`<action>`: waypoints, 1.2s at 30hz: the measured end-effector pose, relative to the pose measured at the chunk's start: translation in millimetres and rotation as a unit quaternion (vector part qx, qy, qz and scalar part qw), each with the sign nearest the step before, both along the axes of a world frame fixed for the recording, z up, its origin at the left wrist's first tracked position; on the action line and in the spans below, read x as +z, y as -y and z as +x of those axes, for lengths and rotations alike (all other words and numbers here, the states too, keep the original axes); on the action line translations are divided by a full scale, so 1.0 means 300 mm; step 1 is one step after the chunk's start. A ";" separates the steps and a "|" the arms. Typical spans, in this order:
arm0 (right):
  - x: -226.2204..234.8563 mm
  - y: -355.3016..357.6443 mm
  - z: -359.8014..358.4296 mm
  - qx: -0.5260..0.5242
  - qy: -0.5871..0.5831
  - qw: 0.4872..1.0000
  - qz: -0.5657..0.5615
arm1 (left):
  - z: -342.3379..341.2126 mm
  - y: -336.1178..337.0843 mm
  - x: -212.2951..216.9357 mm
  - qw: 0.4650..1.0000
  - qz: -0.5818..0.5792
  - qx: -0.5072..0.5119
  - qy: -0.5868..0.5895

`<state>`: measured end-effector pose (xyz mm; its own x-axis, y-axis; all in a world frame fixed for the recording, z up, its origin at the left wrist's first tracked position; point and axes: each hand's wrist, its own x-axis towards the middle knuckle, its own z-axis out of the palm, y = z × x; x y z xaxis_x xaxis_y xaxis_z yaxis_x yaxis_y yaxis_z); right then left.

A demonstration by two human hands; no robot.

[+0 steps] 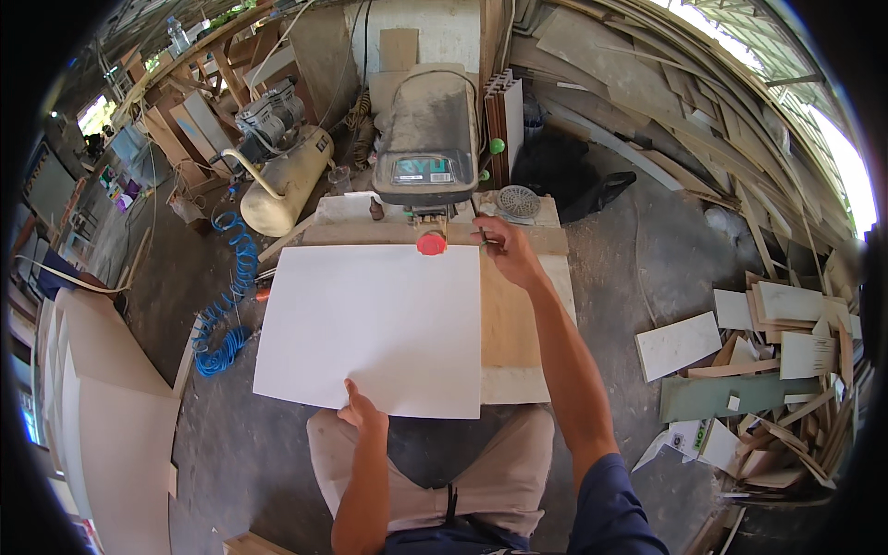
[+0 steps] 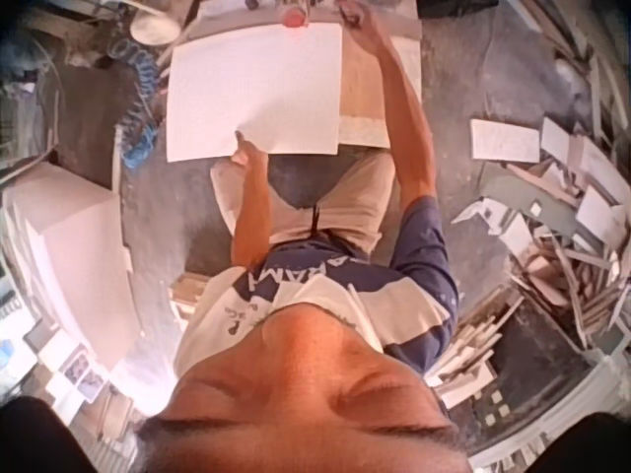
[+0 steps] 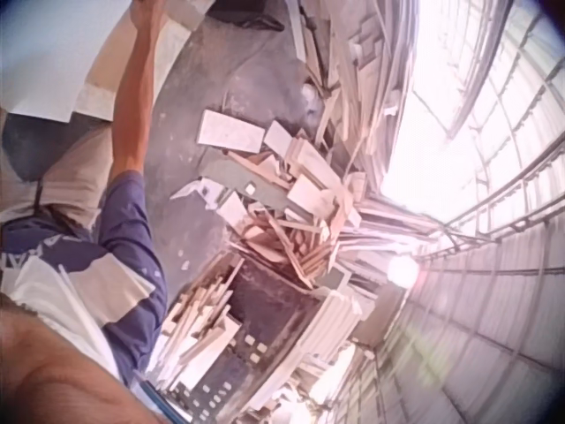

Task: The person positions a white board under a drill press, lowers the drill to create multiple holes, and uses a handheld air blower to clear away sawdust.

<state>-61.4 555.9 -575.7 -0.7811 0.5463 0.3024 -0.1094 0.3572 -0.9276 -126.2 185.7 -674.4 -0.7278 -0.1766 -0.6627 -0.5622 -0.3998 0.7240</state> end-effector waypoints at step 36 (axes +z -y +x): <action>-0.014 0.072 0.016 -0.053 -0.022 0.991 -0.123 | 0.157 -0.394 0.066 0.464 -0.468 -0.599 -0.454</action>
<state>-56.6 534.3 -579.9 -0.7049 0.6856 0.1820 -0.1253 0.1322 -0.9833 -79.1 303.9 -654.7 -0.5796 0.8144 -0.0276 0.7322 0.5354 0.4209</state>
